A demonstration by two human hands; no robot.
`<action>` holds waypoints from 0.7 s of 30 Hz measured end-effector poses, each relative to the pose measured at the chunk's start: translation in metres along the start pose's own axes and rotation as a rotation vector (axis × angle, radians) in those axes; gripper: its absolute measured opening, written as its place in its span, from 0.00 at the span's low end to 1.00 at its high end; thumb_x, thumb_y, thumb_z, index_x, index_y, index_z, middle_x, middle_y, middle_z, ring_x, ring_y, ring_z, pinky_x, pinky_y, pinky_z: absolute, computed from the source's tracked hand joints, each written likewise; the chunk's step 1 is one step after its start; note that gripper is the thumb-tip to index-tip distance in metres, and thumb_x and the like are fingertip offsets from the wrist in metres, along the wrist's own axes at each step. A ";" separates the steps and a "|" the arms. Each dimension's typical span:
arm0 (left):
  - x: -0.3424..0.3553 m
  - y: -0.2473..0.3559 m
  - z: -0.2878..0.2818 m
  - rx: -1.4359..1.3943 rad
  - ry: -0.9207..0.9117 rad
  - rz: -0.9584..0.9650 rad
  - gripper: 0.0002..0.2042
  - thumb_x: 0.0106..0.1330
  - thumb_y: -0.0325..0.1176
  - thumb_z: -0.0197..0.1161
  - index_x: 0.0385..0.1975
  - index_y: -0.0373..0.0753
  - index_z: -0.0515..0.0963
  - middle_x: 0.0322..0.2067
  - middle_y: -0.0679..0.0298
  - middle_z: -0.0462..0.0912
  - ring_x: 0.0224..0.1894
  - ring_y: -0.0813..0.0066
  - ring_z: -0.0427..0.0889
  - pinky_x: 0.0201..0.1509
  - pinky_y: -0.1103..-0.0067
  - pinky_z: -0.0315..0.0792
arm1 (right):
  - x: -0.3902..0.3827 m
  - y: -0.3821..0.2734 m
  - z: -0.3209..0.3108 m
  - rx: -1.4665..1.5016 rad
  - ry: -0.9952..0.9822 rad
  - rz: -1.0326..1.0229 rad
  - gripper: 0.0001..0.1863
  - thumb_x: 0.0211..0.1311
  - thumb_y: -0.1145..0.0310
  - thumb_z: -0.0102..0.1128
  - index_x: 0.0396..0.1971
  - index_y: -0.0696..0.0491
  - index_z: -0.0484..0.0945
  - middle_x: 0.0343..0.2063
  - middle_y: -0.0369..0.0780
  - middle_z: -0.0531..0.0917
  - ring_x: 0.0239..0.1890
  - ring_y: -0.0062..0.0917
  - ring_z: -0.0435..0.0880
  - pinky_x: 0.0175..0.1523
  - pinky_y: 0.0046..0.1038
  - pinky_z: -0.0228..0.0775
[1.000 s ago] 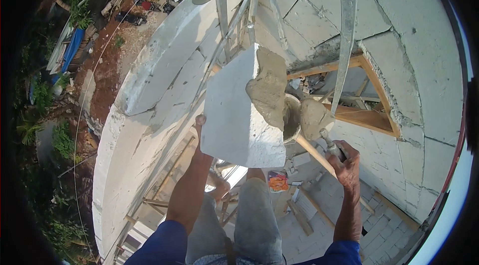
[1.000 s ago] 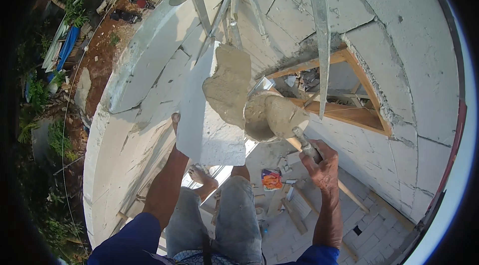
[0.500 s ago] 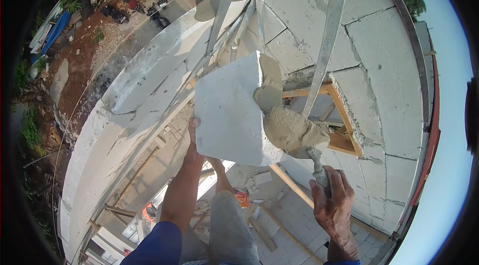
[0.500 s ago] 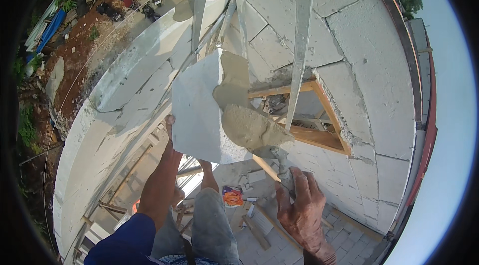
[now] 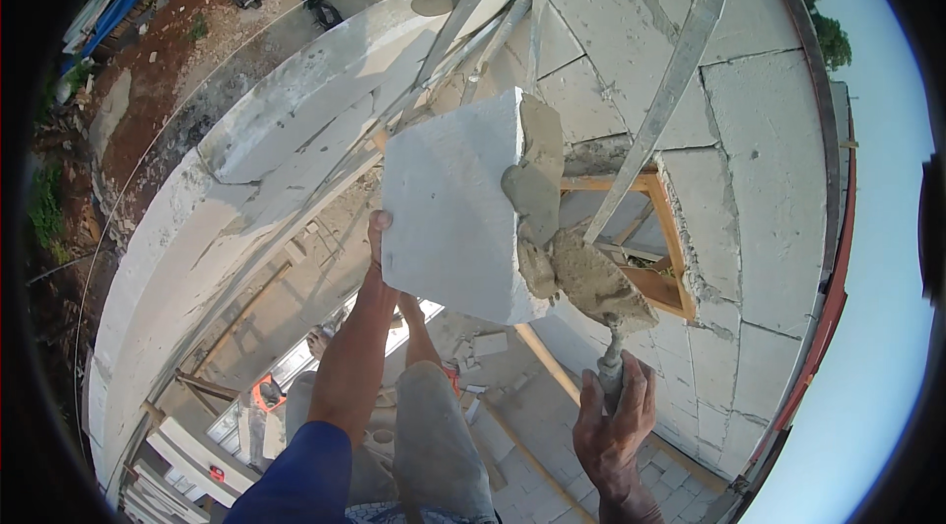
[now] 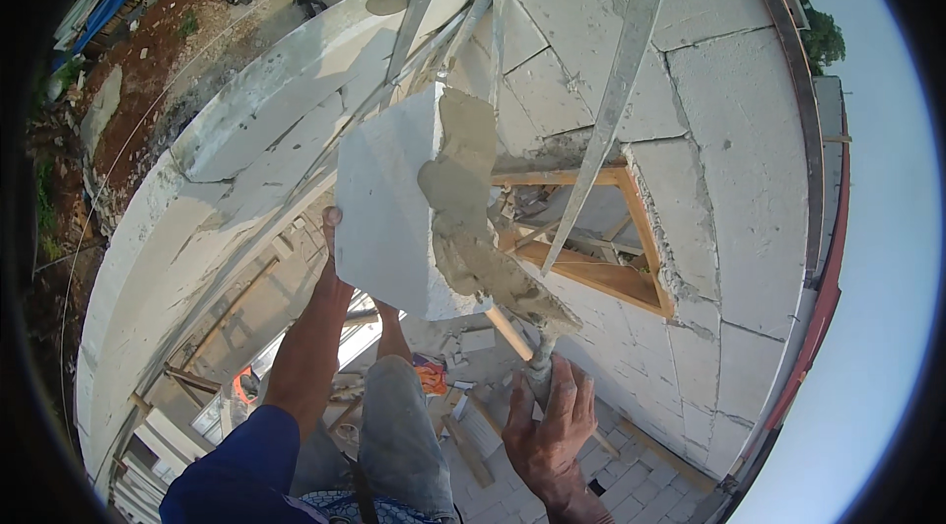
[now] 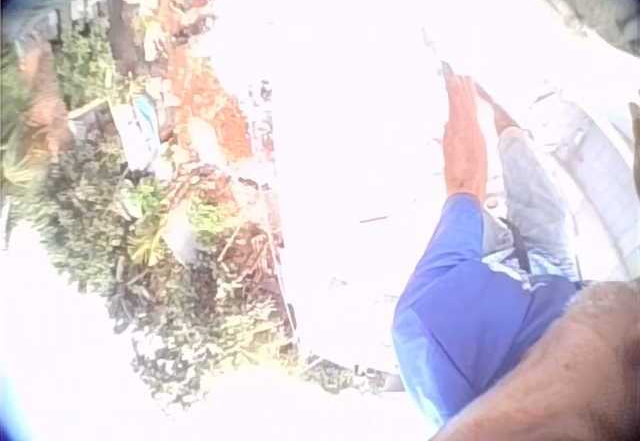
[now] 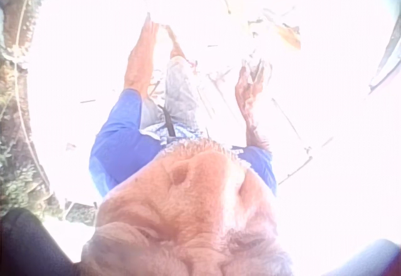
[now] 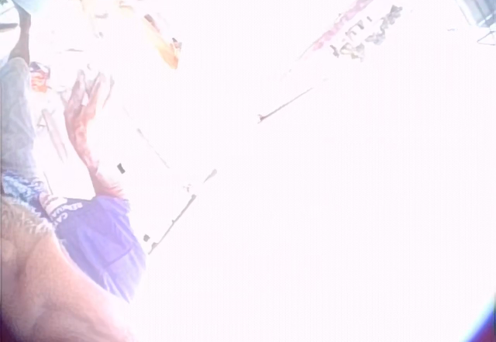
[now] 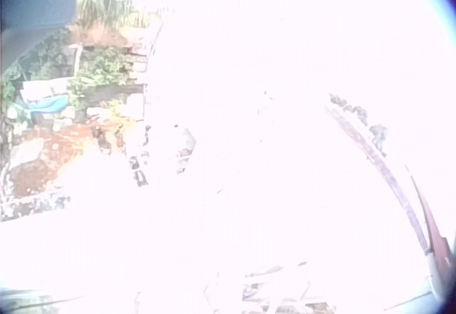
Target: The person cuts a concrete block with a hand saw, applies mortar onto the block and structure using a trowel, and installs the block onto the wall by hand.
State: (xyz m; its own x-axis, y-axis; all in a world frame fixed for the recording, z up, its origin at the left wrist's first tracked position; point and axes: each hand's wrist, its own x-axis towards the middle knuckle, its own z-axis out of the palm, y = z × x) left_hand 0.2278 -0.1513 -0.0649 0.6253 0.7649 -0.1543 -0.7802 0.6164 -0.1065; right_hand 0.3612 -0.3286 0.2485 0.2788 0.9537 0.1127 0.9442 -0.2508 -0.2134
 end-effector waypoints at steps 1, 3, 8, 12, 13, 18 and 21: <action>0.001 0.000 -0.001 -0.015 -0.033 0.002 0.34 0.48 0.44 0.63 0.55 0.31 0.68 0.40 0.53 0.80 0.37 0.60 0.83 0.38 0.68 0.82 | -0.001 0.000 0.001 0.029 -0.055 0.036 0.26 0.48 0.80 0.65 0.49 0.64 0.67 0.36 0.52 0.75 0.33 0.44 0.75 0.36 0.40 0.70; 0.005 -0.002 -0.003 -0.029 -0.067 0.012 0.34 0.48 0.45 0.63 0.55 0.31 0.68 0.40 0.53 0.80 0.37 0.59 0.83 0.38 0.69 0.82 | -0.002 0.002 0.003 0.059 -0.112 0.066 0.25 0.48 0.82 0.64 0.48 0.64 0.68 0.35 0.52 0.75 0.34 0.44 0.76 0.37 0.39 0.71; 0.010 -0.004 0.004 0.028 0.023 0.034 0.35 0.48 0.46 0.63 0.55 0.31 0.68 0.40 0.52 0.80 0.37 0.59 0.83 0.38 0.69 0.81 | -0.001 0.007 0.009 -0.028 -0.066 -0.034 0.26 0.46 0.82 0.67 0.48 0.62 0.68 0.35 0.50 0.75 0.34 0.43 0.76 0.36 0.39 0.70; 0.011 0.000 0.010 0.024 0.059 0.025 0.34 0.48 0.46 0.63 0.55 0.32 0.68 0.40 0.52 0.80 0.37 0.60 0.83 0.37 0.69 0.81 | 0.002 0.011 0.019 0.018 0.090 -0.004 0.28 0.44 0.80 0.69 0.47 0.60 0.67 0.36 0.50 0.73 0.34 0.42 0.74 0.34 0.39 0.67; 0.011 0.001 0.010 0.029 0.044 0.012 0.34 0.48 0.47 0.63 0.55 0.32 0.69 0.40 0.53 0.80 0.37 0.60 0.83 0.37 0.69 0.81 | 0.004 0.011 0.023 0.024 0.067 -0.012 0.28 0.44 0.80 0.69 0.47 0.60 0.67 0.36 0.50 0.73 0.34 0.42 0.74 0.34 0.39 0.67; 0.017 -0.006 0.001 -0.003 -0.015 0.066 0.33 0.50 0.46 0.63 0.54 0.31 0.69 0.40 0.53 0.81 0.37 0.60 0.83 0.37 0.68 0.82 | 0.014 0.008 0.056 0.063 0.190 0.044 0.26 0.45 0.82 0.68 0.46 0.60 0.69 0.37 0.49 0.72 0.34 0.42 0.72 0.32 0.41 0.64; 0.023 -0.011 -0.008 -0.034 -0.079 0.117 0.32 0.52 0.44 0.62 0.55 0.31 0.69 0.41 0.52 0.81 0.38 0.59 0.84 0.38 0.67 0.82 | 0.021 0.004 0.082 0.004 0.232 0.160 0.25 0.45 0.82 0.66 0.47 0.59 0.69 0.37 0.49 0.72 0.36 0.41 0.71 0.33 0.41 0.63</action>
State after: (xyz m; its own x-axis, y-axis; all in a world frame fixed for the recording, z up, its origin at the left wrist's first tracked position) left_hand 0.2507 -0.1420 -0.0750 0.5285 0.8441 -0.0905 -0.8468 0.5167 -0.1261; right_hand 0.3563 -0.2957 0.1706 0.4574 0.8384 0.2964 0.8843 -0.3939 -0.2505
